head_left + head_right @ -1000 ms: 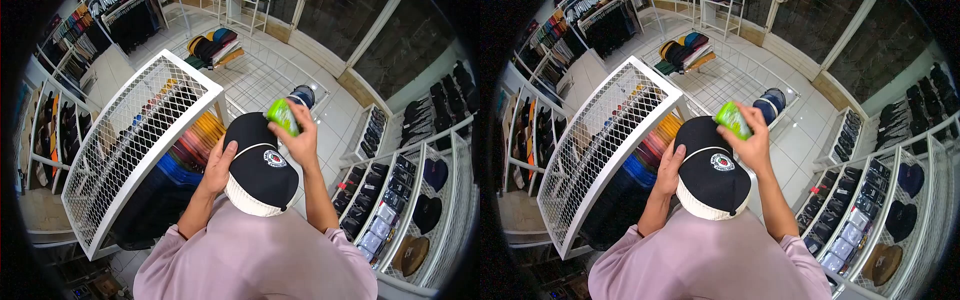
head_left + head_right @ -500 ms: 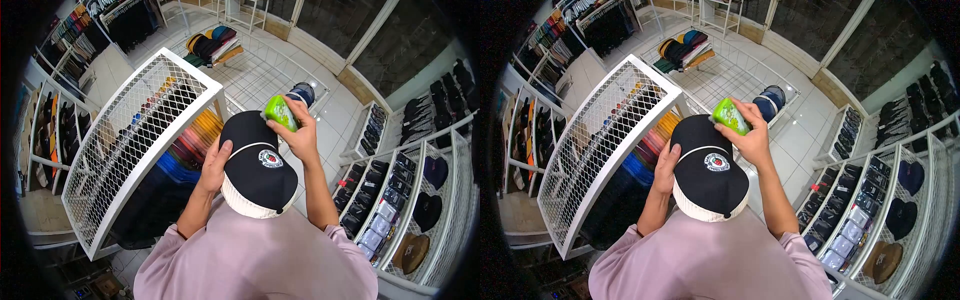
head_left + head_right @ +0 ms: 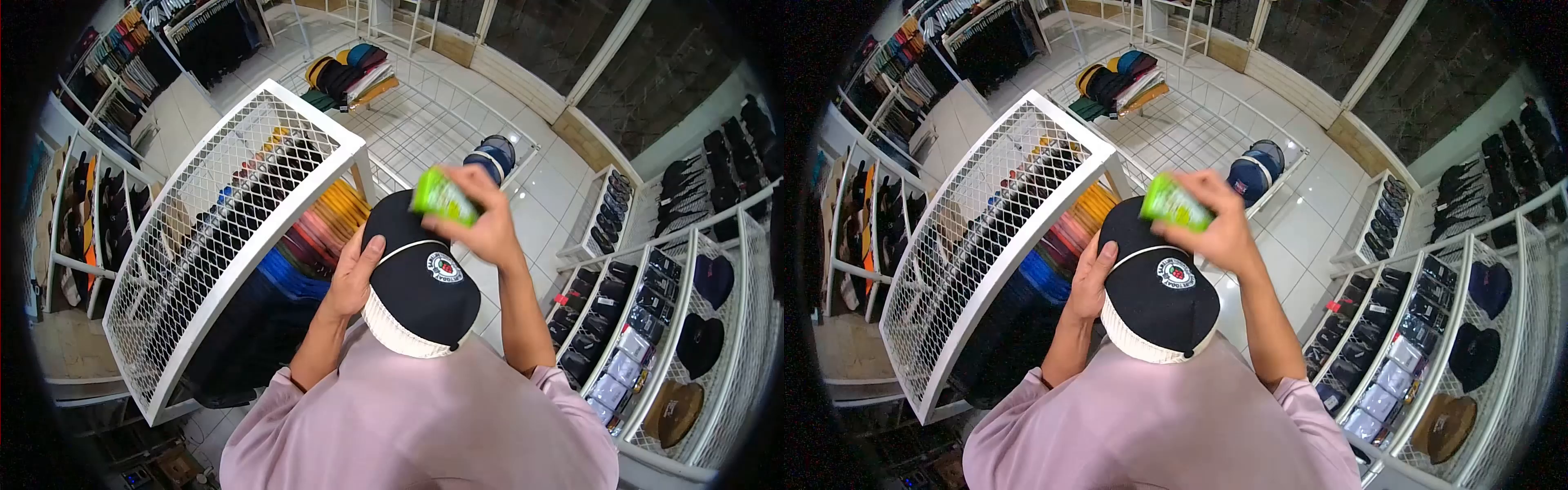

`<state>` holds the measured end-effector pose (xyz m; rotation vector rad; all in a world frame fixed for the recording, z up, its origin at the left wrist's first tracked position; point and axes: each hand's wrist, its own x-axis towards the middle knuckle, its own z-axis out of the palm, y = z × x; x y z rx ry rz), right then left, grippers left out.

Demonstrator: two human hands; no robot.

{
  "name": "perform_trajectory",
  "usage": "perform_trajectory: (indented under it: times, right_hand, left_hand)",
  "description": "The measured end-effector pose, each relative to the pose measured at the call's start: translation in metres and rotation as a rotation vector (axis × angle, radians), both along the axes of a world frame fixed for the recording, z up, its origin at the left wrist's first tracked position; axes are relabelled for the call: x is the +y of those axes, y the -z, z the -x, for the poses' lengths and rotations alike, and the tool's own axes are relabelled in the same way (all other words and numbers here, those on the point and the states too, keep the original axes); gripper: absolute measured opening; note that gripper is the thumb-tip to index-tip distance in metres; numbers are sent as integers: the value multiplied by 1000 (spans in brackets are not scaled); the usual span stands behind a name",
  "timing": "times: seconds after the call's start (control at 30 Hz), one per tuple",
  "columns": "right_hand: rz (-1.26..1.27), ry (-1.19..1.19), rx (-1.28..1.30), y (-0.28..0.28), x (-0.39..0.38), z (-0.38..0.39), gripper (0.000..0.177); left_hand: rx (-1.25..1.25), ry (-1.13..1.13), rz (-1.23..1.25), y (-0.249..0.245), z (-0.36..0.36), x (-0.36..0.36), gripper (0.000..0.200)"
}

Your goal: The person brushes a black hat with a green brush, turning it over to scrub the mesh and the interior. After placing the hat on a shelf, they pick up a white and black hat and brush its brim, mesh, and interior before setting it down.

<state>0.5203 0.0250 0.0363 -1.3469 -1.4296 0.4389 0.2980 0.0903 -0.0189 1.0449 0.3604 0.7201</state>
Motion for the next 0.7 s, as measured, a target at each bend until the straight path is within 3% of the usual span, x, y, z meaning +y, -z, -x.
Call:
perform_trajectory:
  times: [0.07, 0.1, 0.2, 0.23, 0.33, 0.43, 0.47, 0.5, 0.63, 0.7]
  right_hand:
    - [-44, 281, 69, 6, 9, -1, 64]
    - [-49, 275, 65, 7, 8, 2, 64]
    - [-105, -141, -201, -1, -6, 12, 64]
    - [-103, -140, -197, 0, -6, 9, 64]
    - [-39, 234, 48, 5, 7, 0, 67]
    - [-106, 101, -136, 0, -3, 12, 68]
    - [-134, -51, -317, -6, -5, 12, 66]
    - [-47, -137, -259, -12, -7, 14, 64]
    - [26, 281, -65, -11, 8, 4, 64]
    - [-41, 129, -202, -11, -2, 13, 65]
  left_hand:
    - [-22, -8, 10, -2, -1, -1, 48]
    - [-48, -19, 17, -4, -2, 0, 48]
    - [-33, -23, -2, 3, -1, 4, 47]
    - [-30, -23, 0, 3, 0, 3, 47]
    - [8, 49, -34, -3, 3, 2, 46]
    - [13, 38, -46, -1, 0, 2, 46]
    - [13, 37, -45, -1, -1, 1, 46]
    - [12, 43, -42, 0, -3, 0, 45]
    - [43, 81, -63, -5, -6, 2, 46]
    - [36, 68, -88, 1, -9, 2, 46]
